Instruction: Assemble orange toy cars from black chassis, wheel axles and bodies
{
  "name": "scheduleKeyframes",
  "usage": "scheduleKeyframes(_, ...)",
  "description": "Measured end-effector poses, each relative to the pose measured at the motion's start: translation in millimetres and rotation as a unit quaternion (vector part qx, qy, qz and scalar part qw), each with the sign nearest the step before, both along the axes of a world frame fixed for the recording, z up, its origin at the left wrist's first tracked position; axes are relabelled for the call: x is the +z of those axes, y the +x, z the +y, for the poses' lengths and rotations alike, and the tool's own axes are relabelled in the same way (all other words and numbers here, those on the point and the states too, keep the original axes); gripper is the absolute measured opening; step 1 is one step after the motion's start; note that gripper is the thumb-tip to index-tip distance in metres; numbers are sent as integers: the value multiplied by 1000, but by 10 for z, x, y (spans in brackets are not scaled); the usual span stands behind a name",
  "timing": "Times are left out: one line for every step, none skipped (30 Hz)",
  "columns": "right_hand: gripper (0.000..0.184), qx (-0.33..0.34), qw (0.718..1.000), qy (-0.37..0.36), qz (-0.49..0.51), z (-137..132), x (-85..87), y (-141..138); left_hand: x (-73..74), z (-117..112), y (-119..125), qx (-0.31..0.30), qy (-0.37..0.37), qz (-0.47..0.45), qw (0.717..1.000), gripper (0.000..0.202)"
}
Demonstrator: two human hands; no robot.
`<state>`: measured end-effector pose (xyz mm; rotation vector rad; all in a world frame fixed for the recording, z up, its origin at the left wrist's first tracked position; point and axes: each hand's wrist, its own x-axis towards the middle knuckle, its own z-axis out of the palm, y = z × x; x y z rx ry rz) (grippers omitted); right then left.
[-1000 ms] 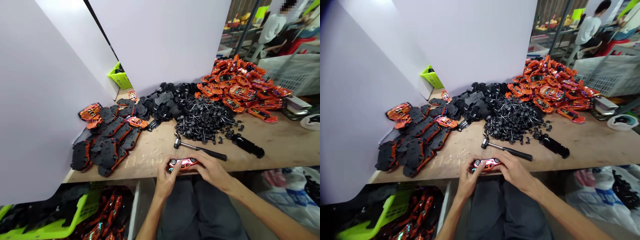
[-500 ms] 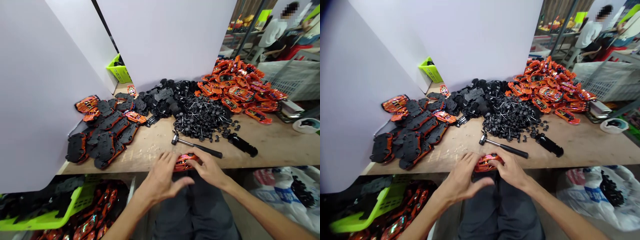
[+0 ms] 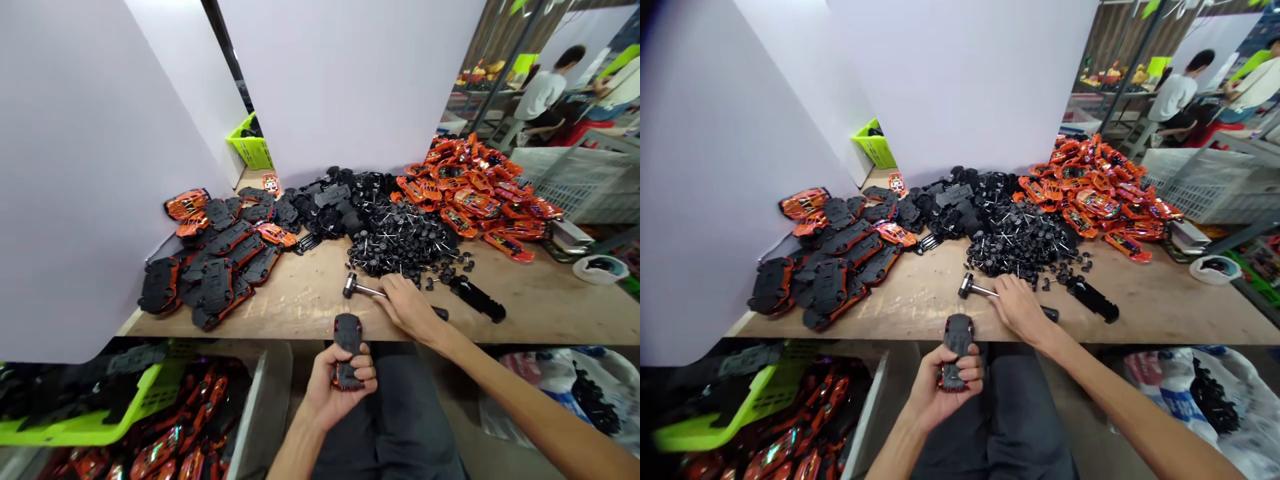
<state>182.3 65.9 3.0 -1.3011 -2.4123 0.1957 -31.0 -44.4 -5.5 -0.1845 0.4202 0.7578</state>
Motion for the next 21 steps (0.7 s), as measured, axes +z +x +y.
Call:
scheduleKeyframes(19,9,999,-22,23,-50,19,24,-41,26,3,11,-18,-18,1000,31)
scheduleKeyframes(21,22,997,-45,52,-106,60,51,-74,54,-2,18,-31,-28,999,31)
scheduleKeyframes(25,42,994,-65,76,-161,117,79,-97,82,-13,18,-43,-36,998,32)
scheduleKeyframes(31,69,990,-78,90,-210,183,102,-108,107,-29,17,-55,-46,997,33)
scheduleKeyframes(38,99,987,-84,94,-252,250,118,-110,129,-46,14,-68,-57,996,34)
scheduleKeyframes(43,125,984,-82,94,-285,312,123,-104,147,-63,11,-79,-68,995,36)
scheduleKeyframes(47,135,983,-77,97,-311,361,116,-93,161,-77,8,-88,-77,993,36)
scheduleKeyframes(50,122,984,-67,112,-330,393,98,-78,172,-88,4,-95,-82,992,37)
scheduleKeyframes(51,92,985,-54,138,-345,405,73,-64,179,-95,2,-100,-84,991,37)
scheduleKeyframes(52,65,984,-42,163,-356,397,45,-52,185,-100,1,-102,-83,991,38)
scheduleKeyframes(53,53,982,-36,176,-364,373,19,-42,188,-102,-2,-103,-80,991,38)
scheduleKeyframes(55,61,983,-38,169,-370,336,0,-37,190,-103,-4,-105,-78,991,38)
scheduleKeyframes(56,85,985,-47,145,-376,292,-10,-35,190,-104,-7,-106,-78,991,38)
scheduleKeyframes(58,113,985,-60,117,-382,247,-9,-36,190,-105,-9,-106,-80,991,38)
scheduleKeyframes(58,124,985,-70,100,-390,207,2,-39,190,-106,-10,-105,-84,991,38)
scheduleKeyframes(58,108,986,-70,103,-400,175,24,-44,190,-107,-10,-104,-89,990,38)
scheduleKeyframes(57,81,988,-64,119,-412,155,53,-49,190,-110,-9,-104,-94,990,38)
scheduleKeyframes(56,62,987,-60,133,-426,146,88,-54,191,-112,-9,-103,-97,990,38)
scheduleKeyframes(56,57,987,-58,137,-438,148,124,-57,192,-116,-9,-103,-99,990,38)
scheduleKeyframes(56,69,988,-60,125,-447,160,156,-60,193,-119,-11,-103,-99,990,38)
scheduleKeyframes(57,91,988,-66,102,-449,180,180,-61,195,-122,-14,-104,-100,989,39)
